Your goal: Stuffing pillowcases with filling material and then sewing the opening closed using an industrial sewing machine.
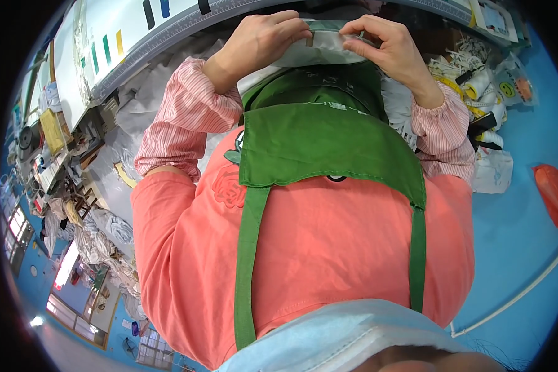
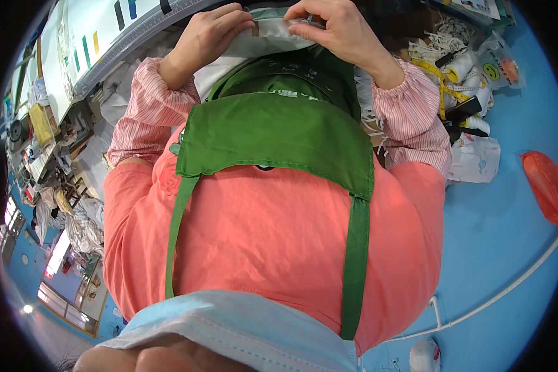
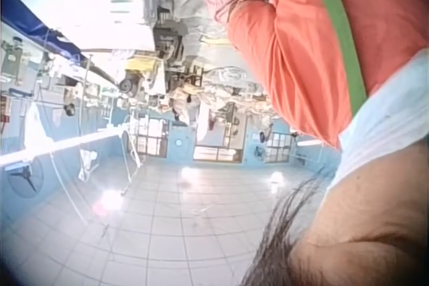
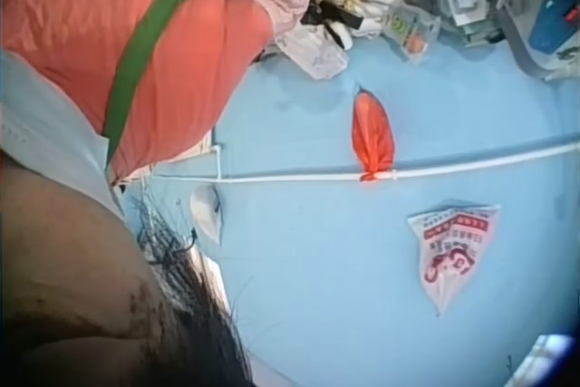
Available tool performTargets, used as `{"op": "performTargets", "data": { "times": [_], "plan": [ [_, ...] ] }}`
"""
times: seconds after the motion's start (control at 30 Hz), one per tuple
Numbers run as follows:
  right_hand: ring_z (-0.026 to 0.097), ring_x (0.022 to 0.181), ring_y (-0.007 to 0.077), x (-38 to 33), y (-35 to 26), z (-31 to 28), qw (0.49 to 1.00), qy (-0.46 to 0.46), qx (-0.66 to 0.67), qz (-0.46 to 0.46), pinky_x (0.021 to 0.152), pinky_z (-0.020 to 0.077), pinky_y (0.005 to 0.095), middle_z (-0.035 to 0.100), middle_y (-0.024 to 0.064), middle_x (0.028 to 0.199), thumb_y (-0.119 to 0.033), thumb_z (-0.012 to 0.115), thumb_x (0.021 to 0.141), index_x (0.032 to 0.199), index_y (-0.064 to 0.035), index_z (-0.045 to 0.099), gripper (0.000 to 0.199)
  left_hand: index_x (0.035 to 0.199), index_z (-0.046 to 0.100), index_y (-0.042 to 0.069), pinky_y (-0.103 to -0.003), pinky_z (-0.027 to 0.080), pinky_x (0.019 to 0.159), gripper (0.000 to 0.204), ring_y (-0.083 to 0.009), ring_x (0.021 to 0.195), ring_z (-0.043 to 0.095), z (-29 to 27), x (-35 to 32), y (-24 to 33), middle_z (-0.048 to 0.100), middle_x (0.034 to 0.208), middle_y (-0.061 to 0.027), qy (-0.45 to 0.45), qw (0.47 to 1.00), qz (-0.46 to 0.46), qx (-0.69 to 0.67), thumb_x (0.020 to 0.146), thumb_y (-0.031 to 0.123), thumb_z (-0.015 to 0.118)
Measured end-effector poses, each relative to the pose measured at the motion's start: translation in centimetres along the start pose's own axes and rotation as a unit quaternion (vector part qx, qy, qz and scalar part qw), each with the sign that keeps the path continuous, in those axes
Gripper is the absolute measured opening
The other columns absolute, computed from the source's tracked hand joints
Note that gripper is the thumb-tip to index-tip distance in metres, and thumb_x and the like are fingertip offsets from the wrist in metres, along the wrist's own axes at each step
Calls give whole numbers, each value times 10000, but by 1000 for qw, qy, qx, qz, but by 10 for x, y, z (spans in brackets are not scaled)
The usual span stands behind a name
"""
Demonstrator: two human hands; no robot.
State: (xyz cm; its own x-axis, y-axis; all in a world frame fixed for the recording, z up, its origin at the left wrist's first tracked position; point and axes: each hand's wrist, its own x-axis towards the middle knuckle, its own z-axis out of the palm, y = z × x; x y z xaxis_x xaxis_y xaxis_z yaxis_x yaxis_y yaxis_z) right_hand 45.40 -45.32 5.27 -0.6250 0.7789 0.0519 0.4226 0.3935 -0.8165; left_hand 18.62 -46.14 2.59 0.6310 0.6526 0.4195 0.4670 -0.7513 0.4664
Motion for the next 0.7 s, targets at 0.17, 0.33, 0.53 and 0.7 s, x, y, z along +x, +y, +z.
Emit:
{"op": "performTargets", "data": {
  "times": [0.17,0.33,0.53,0.7],
  "plan": [
    [523,658,40,-3,6,3,998,3,57,33,584,420,210,645,-6,804,-98,725,880,1018,3,667,181,972,661,92,-351,502,556,105,-253,660,632,-2,2,3,615,804,-33,4,1000,-3,2,886,151,660],
    [551,654,54,-3,2,0,999,21,24,42,583,434,212,645,8,790,-102,725,878,989,-4,669,158,1012,664,92,-351,517,573,152,-253,686,646,-2,4,-1,643,834,-32,30,999,15,-25,862,121,661],
    [572,649,66,-4,-2,-3,998,48,-38,1,583,441,214,639,22,774,-99,717,882,953,-6,666,127,979,662,99,-359,518,577,121,-257,694,651,1,0,-2,653,838,-35,12,1000,-5,12,859,111,655],
    [575,663,58,-9,4,-2,997,70,29,18,602,461,211,651,14,778,-93,704,903,938,-2,663,105,947,658,90,-361,515,572,91,-264,686,649,3,2,0,652,820,-50,15,1000,-12,1,861,120,660]
  ]
}}
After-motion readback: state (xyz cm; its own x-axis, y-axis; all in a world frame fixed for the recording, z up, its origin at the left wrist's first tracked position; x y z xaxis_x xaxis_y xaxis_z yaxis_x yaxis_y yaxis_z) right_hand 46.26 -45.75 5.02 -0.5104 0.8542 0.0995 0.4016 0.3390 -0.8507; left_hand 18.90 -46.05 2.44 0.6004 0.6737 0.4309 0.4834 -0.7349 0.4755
